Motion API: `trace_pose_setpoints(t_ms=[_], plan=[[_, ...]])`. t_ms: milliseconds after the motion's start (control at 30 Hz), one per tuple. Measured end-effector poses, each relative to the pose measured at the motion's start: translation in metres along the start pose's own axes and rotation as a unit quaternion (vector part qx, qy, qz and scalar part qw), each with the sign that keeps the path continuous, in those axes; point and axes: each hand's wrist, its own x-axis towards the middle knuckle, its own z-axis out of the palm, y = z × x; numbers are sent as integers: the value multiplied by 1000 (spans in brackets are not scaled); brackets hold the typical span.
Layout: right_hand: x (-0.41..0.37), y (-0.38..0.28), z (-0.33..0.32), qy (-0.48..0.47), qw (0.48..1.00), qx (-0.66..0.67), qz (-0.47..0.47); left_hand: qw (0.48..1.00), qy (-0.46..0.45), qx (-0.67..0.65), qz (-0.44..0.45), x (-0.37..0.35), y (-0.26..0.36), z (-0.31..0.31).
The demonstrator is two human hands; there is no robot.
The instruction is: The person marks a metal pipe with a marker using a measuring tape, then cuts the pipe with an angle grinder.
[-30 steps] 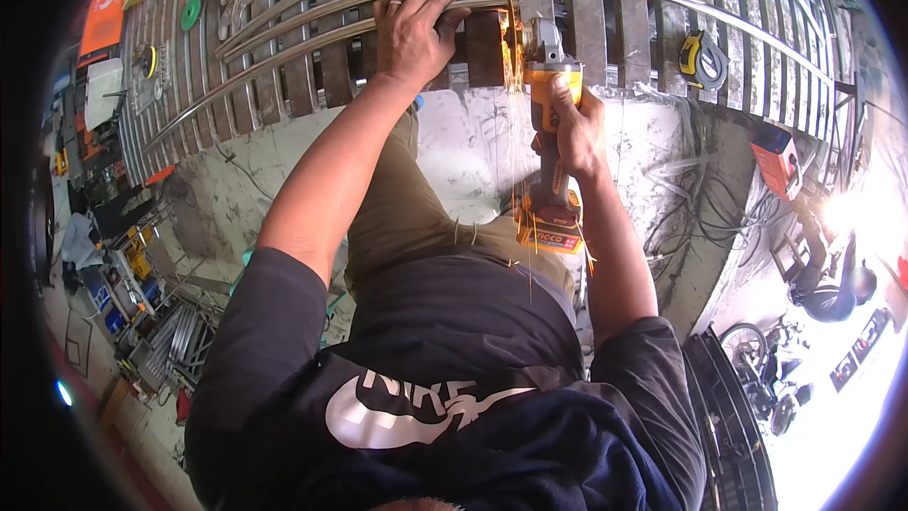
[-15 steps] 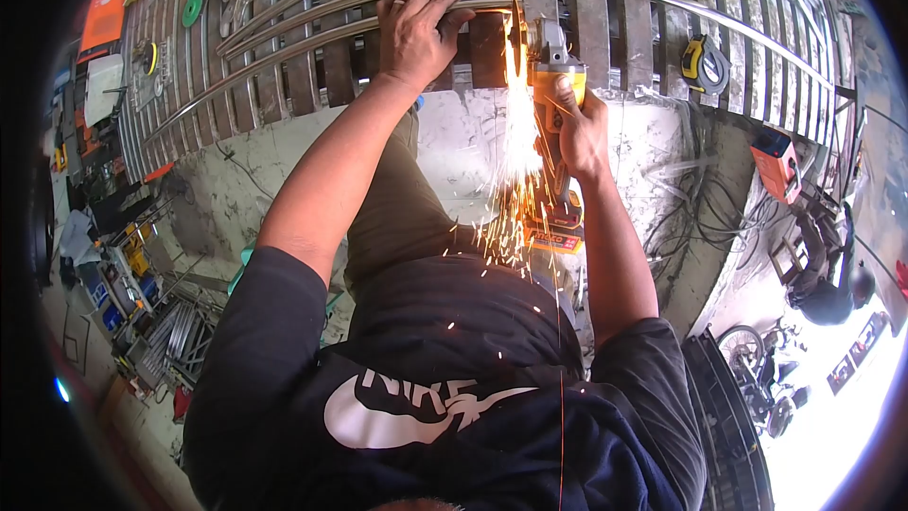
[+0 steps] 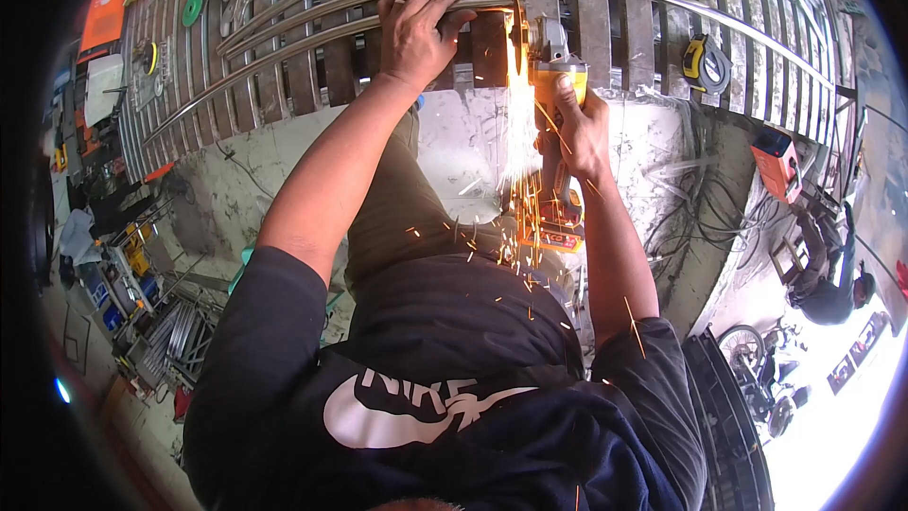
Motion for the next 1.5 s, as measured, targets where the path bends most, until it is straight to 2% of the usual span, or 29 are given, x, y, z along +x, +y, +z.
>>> trace_pose_setpoints(t_ms=[67, 167, 267, 367, 567, 667, 767, 867, 967, 1367, 1500], plan=[[3, 9, 1, 3, 1000, 14, -23, 1000, 1, -2, -1, 0, 0, 0], [-3, -8, -1, -17, 998, 41, 53, 1000, 1, -6, -1, 0, 0, -1], [-3, -8, -1, -27, 998, 36, 48, 1000, 0, -7, -2, 0, 0, -1], [2, 1, -1, -6, 1000, 7, -4, 1000, 1, -14, -2, 0, 0, -1], [-2, -4, -3, -32, 997, 31, 61, 1000, 2, -19, 1, -1, -1, -1], [1, 2, -1, -8, 1000, 8, 21, 1000, 1, -25, 3, 0, 0, -2], [0, 2, -8, -44, 998, 14, 40, 1000, -2, -27, 1, -1, -1, -1], [5, 10, -6, -12, 1000, -13, -3, 1000, 0, -29, 1, -1, 0, -2], [-3, -10, -5, -42, 998, 6, 54, 999, 0, -33, 2, 0, 0, -3], [1, -3, -3, -9, 1000, 3, -2, 999, -5, -44, 7, 0, -1, -4], [-3, -8, -8, -44, 997, 6, 57, 999, -12, -44, -5, 0, 2, -6]])
